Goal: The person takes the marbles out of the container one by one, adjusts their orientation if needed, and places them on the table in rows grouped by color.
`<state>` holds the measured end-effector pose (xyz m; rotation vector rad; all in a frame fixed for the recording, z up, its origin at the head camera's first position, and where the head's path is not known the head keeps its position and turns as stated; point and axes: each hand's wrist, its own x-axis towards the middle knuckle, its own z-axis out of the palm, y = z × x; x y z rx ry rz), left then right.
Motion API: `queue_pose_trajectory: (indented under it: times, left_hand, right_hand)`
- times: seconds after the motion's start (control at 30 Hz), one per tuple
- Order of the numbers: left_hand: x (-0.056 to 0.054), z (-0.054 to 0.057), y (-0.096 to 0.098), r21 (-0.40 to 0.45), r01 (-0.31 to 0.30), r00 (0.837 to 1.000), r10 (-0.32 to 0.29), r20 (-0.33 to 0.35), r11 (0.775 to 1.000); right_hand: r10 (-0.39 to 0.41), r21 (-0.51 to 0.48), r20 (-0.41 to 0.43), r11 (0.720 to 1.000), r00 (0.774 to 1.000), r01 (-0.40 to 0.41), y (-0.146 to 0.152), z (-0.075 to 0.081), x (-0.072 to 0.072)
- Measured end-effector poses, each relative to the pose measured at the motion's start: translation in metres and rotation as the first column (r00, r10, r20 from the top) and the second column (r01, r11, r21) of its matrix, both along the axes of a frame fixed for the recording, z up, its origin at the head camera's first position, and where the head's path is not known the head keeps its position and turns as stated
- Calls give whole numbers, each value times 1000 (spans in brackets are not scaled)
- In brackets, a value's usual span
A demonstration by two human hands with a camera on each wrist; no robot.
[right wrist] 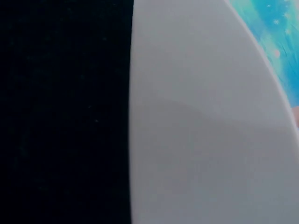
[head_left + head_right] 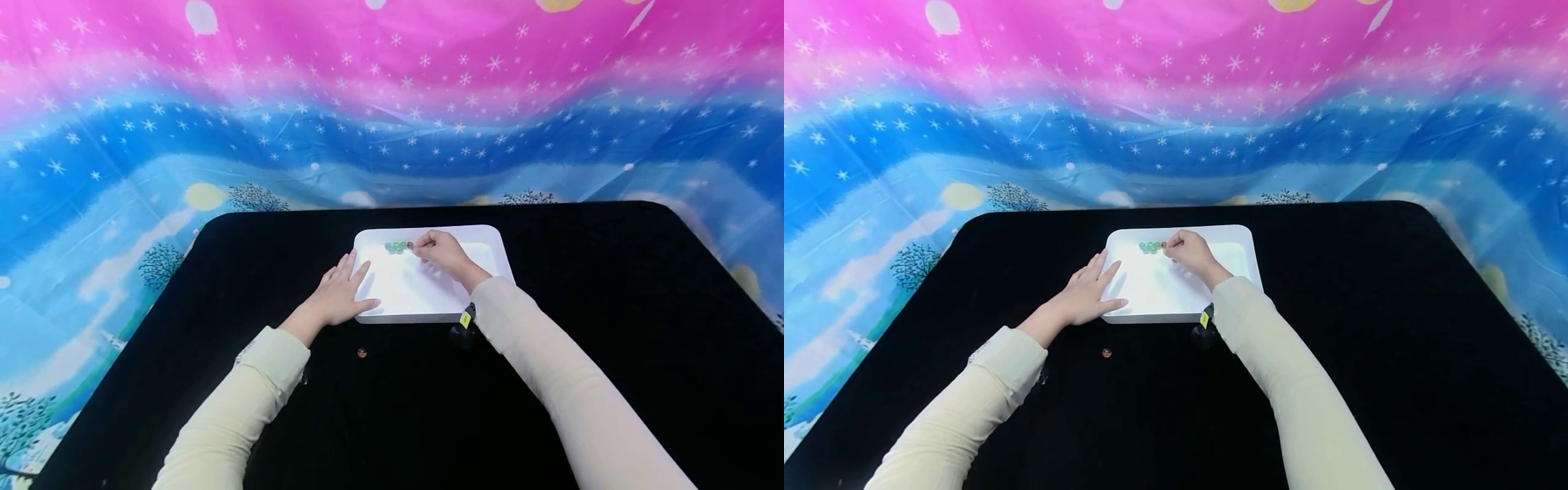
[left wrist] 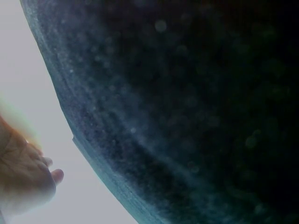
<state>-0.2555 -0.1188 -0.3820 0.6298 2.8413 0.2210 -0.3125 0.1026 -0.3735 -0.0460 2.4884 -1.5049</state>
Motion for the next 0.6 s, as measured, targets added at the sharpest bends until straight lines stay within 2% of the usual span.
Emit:
queue_pose_trajectory:
  times: [0.6]
  left_hand:
    - [-1,0,2,-16,-8,1000,8,9,1000]
  right_hand:
    - [-26,36,33,999,999,25,-1,-4,-13]
